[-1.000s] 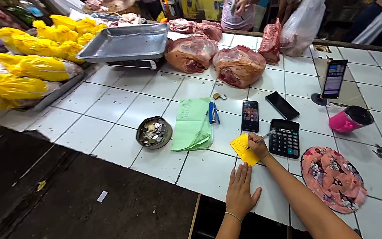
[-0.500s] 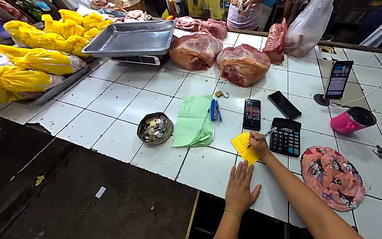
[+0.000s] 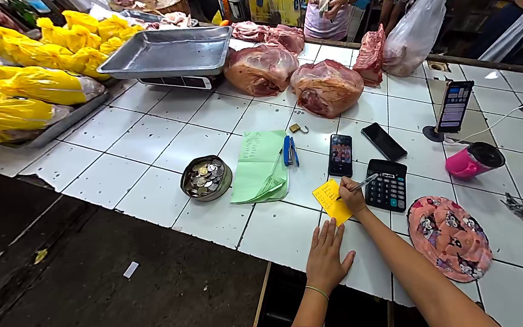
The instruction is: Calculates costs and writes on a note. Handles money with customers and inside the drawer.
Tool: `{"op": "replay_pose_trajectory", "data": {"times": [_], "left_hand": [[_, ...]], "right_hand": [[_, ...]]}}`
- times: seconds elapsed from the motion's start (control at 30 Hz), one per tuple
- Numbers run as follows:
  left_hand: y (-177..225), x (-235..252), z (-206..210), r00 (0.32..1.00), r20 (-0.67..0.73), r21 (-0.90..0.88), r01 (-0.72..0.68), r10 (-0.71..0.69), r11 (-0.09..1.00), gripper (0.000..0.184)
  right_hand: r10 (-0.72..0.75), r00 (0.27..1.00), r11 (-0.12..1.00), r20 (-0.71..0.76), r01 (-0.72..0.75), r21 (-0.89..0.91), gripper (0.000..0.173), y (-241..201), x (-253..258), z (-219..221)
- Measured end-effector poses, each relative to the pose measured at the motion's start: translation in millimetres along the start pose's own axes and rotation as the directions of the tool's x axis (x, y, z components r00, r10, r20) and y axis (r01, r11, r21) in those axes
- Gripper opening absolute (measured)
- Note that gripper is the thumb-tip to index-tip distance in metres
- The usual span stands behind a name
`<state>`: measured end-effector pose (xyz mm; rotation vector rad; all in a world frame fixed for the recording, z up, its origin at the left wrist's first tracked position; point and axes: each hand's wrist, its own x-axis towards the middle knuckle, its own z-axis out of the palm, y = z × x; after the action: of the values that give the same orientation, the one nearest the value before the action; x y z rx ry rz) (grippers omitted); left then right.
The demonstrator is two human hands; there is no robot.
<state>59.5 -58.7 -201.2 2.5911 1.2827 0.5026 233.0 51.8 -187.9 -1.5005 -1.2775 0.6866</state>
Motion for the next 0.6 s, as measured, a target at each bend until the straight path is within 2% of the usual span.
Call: {"op": "replay_pose_trajectory", "data": {"times": [0.13,0.6], "left_hand": [[0.1,0.0,0.0,1.0,-0.01,0.008,-0.011,0.011,1.0,0.066],[-0.4,0.9,4.2,0.999,-0.036,0.027,-0.02,0.021,0.999,0.066]], "right_hand": [[0.012,1.0,0.999,0.019,-0.011,-0.034,0.018,-1.6,-0.1,-1.0],[-0.014,0.999,0.998,-0.05,0.011,-0.067,0.017,-1.9,-0.1,0.6]]}}
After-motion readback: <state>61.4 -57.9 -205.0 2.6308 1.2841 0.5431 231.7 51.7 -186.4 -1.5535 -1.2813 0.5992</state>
